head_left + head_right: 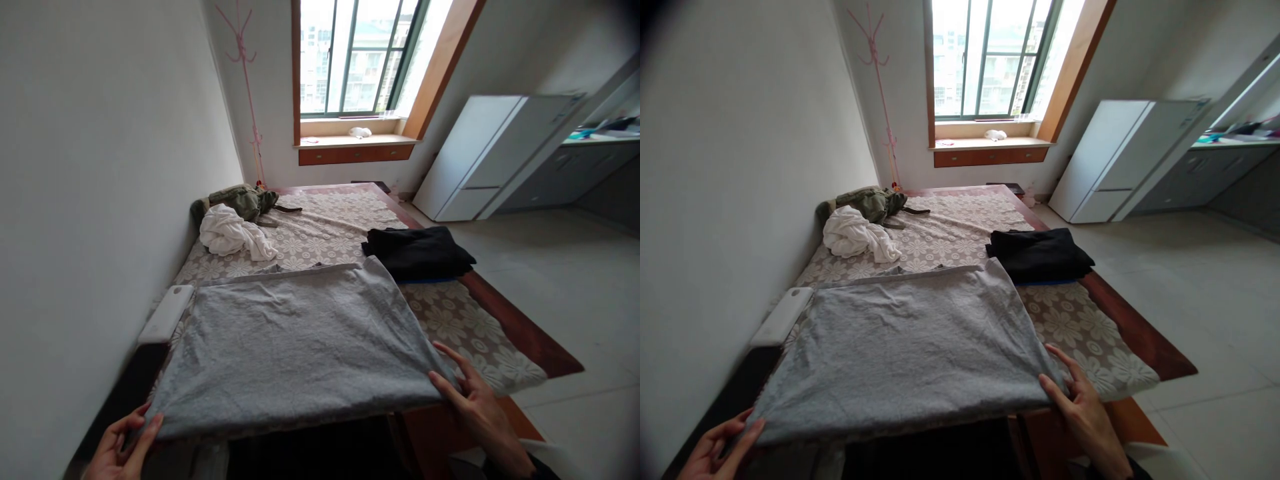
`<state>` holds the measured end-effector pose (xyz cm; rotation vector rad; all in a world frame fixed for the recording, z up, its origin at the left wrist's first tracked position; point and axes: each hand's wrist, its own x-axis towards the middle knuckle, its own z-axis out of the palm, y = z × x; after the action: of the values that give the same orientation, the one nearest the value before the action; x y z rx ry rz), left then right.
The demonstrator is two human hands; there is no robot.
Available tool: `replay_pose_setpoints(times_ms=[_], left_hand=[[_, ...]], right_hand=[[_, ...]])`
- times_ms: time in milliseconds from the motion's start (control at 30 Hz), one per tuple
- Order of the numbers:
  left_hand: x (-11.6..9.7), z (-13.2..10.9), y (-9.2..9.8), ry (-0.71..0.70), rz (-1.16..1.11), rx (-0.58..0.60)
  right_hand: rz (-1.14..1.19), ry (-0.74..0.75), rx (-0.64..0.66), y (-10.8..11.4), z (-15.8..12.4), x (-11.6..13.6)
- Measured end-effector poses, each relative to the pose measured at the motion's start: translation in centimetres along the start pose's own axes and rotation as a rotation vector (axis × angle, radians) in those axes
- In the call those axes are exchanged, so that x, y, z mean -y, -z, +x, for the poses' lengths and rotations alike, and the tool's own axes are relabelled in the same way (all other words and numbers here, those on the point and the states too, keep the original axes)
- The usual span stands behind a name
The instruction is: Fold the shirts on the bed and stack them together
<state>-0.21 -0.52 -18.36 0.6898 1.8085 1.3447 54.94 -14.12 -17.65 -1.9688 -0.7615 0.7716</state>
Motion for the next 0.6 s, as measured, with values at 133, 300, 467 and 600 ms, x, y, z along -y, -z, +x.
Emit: replay_pose_setpoints(times_ms=[133, 300, 467, 600], left_hand=[[-2.4, -1.4, -1.3, -0.008, -0.087, 0.044], [-3.8, -2.9, -2.7, -0.057, -0.137, 0.029], [-4.3, -4.0, -4.0, -0.199, -0.157, -0.039], [-6.8, -5.2, -6.9, -0.393, -0.212, -0.038]], right_hand=[[-0.053, 0.019, 0.007, 0.5, 0.2, 0.4], [-0.022, 0.112, -0.1, 0.2, 0.5, 0.4], [-0.006, 0.226, -0.201, -0.9, -0.4, 2.2], [-0.082, 0.351, -0.21, -1.7, -0.4, 3.8]])
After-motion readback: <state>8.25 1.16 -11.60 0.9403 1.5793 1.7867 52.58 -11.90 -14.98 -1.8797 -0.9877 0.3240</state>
